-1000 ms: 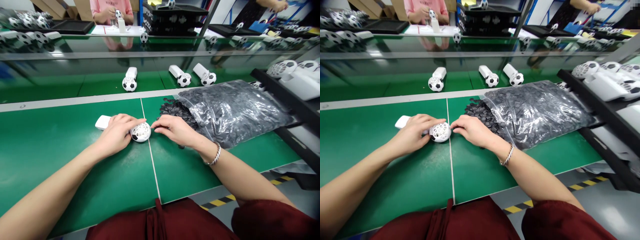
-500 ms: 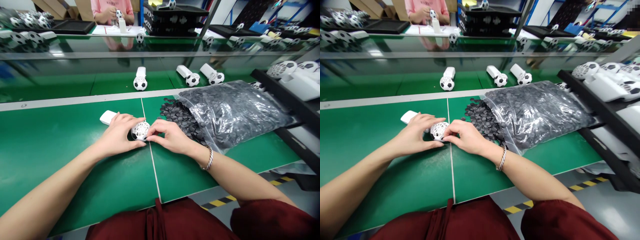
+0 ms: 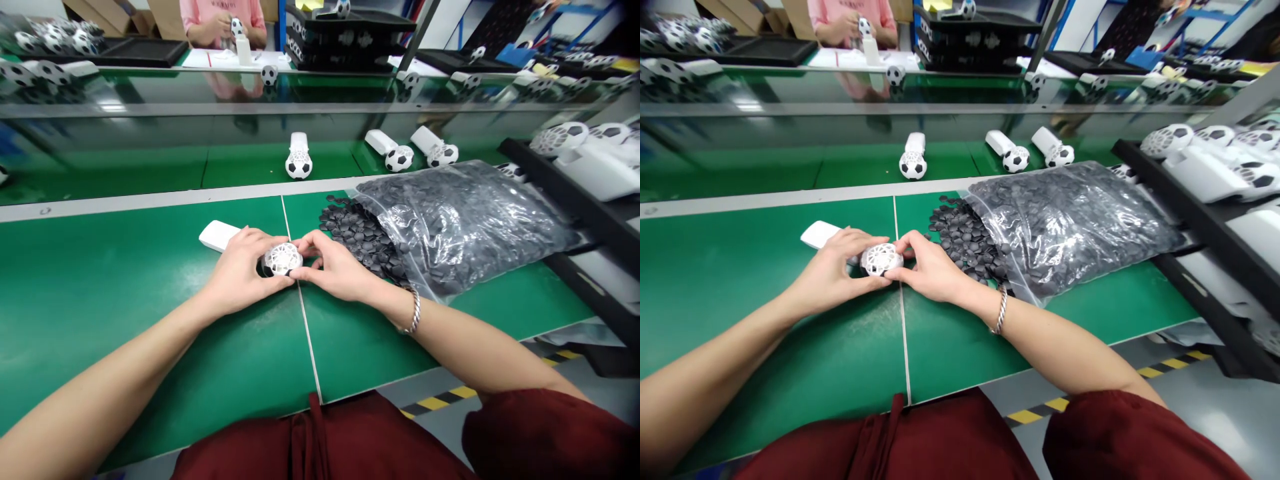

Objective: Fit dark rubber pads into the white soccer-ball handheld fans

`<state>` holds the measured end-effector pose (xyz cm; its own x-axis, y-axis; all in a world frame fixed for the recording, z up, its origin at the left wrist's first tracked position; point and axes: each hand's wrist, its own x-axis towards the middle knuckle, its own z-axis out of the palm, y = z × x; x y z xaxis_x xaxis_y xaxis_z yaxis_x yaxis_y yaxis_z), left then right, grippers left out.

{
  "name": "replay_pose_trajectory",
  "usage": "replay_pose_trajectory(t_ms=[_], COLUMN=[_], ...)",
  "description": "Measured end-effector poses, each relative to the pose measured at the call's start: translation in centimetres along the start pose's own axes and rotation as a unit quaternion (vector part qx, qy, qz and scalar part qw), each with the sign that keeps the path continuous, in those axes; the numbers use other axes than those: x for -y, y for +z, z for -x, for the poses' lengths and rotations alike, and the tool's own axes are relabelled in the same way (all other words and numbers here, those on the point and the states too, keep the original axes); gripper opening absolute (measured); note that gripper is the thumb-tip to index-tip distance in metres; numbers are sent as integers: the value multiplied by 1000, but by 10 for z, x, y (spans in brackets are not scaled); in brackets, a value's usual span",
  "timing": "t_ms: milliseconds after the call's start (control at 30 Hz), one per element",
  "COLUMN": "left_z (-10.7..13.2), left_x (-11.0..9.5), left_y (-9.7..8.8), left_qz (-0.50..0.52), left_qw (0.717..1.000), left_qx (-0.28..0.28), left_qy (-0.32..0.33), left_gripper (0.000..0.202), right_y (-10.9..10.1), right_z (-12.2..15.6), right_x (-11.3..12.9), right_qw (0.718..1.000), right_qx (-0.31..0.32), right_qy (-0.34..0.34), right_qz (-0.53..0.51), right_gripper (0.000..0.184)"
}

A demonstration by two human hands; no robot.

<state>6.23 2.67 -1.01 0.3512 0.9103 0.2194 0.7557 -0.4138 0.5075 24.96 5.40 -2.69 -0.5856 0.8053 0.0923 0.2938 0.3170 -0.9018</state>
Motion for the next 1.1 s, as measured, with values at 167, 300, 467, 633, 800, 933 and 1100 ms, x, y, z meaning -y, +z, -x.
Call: replay_pose_trajectory(t_ms=[167,300,467,633,800,933,1100], left_z=[1,2,2,3,7,9,7], left_x=[3,5,7,9,3,-1,4], left_y=[1,3,3,-8,-6,9,6], left_qz=[11,9,-13,-37,-33,-2,46], left_qw=[1000,999,999,997,996,999,997], left_qx=[-8,-11,24,62,83,20,63], left_qy=[28,32,34,26,-16,-35,9], left_gripper=[49,50,59,57,60,56,47], right_y=[3,7,-21,-62,-54,-41,-40], right_z=[2,0,-20,-30,-28,-32,-34], right_x=[0,-8,-10,-7,-14,-17,-4], right_qw=[1000,1000,999,956,901,838,881], right_qx=[-8,-30,-34,-85,46,72,54], right_qy=[3,-4,-19,-8,-63,-80,-83], right_qz=[9,-9,7,280,427,535,462], right_gripper=[27,31,21,5,13,16,17])
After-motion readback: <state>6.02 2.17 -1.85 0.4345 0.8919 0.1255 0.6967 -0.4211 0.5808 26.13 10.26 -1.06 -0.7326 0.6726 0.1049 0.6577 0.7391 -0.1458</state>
